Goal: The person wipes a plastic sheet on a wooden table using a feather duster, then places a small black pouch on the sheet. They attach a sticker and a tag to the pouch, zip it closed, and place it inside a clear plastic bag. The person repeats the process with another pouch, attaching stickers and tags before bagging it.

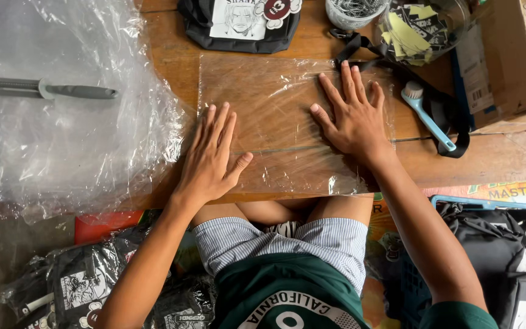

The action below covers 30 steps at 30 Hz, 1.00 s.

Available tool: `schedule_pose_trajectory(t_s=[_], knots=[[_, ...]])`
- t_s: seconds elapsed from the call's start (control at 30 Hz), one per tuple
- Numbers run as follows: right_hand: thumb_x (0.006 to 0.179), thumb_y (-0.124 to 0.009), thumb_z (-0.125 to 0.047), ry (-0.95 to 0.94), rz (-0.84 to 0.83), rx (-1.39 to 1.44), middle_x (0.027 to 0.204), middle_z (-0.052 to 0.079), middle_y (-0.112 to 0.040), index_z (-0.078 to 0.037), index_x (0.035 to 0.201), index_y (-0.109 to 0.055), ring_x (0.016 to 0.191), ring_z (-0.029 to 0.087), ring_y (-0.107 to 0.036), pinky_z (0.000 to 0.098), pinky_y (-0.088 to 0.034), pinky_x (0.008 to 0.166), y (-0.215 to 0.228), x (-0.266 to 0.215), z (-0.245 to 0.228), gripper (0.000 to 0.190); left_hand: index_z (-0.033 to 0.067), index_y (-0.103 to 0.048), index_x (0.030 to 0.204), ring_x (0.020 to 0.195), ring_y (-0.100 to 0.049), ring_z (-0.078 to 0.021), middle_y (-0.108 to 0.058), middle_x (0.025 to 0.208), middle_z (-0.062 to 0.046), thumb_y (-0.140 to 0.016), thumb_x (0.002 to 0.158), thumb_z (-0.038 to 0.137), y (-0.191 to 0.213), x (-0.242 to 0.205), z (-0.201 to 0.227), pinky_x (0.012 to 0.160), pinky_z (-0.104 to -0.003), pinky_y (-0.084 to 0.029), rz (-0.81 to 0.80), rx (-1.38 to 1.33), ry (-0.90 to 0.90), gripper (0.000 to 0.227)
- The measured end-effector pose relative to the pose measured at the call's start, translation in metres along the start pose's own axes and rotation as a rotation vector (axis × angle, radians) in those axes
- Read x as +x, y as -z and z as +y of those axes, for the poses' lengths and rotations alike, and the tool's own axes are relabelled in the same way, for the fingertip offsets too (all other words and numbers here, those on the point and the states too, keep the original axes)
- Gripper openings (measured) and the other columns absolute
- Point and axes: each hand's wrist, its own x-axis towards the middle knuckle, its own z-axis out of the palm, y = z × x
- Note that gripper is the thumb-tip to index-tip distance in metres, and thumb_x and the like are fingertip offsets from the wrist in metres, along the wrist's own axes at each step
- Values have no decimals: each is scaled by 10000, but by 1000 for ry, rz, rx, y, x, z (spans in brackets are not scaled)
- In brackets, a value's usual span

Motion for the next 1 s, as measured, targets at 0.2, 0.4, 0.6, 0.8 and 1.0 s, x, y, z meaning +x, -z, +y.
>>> schedule_pose_trajectory(t_s=[0.2, 0.4, 0.6, 0.8, 1.0], knots=[[1029, -238, -626, -4, 3, 5, 1708, 194, -94, -262, 1645, -256, 1577, 346, -83, 606, -82, 1190, 2, 1, 0, 715, -34, -462, 1507, 1515, -362, -436, -401, 1617, -206, -484, 1058, 377, 10, -12, 12, 1254, -550, -302, 216, -30, -29, 609], [1052, -231, -578, 28, -33, 123, 1697, 195, 20, -253, 1654, -249, 1587, 352, -45, 631, -20, 1224, 13, 10, 7, 685, 81, -260, 1631, 1572, -212, -388, -227, 1702, -174, -423, 1046, 570, 10, -29, 13, 1285, -519, -147, -30, 75, 6, 779], [1110, -274, -491, 173, 177, 81, 1680, 234, -219, -95, 1591, -392, 1556, 425, -216, 629, -119, 1220, 44, -36, -19, 634, 66, -284, 1626, 1574, -210, -387, -226, 1705, -162, -378, 1046, 584, 7, -31, 19, 1279, -519, -176, 1, 124, 40, 783], [1038, -292, -604, 144, 22, -81, 1725, 193, -122, -236, 1663, -216, 1592, 367, -117, 561, -105, 1216, -1, -92, 1, 730, 60, -272, 1629, 1577, -206, -386, -222, 1707, -167, -377, 1022, 625, 14, -34, 19, 1281, -507, -170, -7, 82, 33, 835], [1056, -312, -582, 160, 74, -95, 1721, 174, -192, -236, 1656, -269, 1591, 351, -173, 526, -96, 1245, -4, -93, 5, 693, 87, -245, 1639, 1578, -205, -375, -218, 1712, -150, -405, 1024, 607, 24, -34, 22, 1274, -501, -191, -60, 59, 30, 821]])
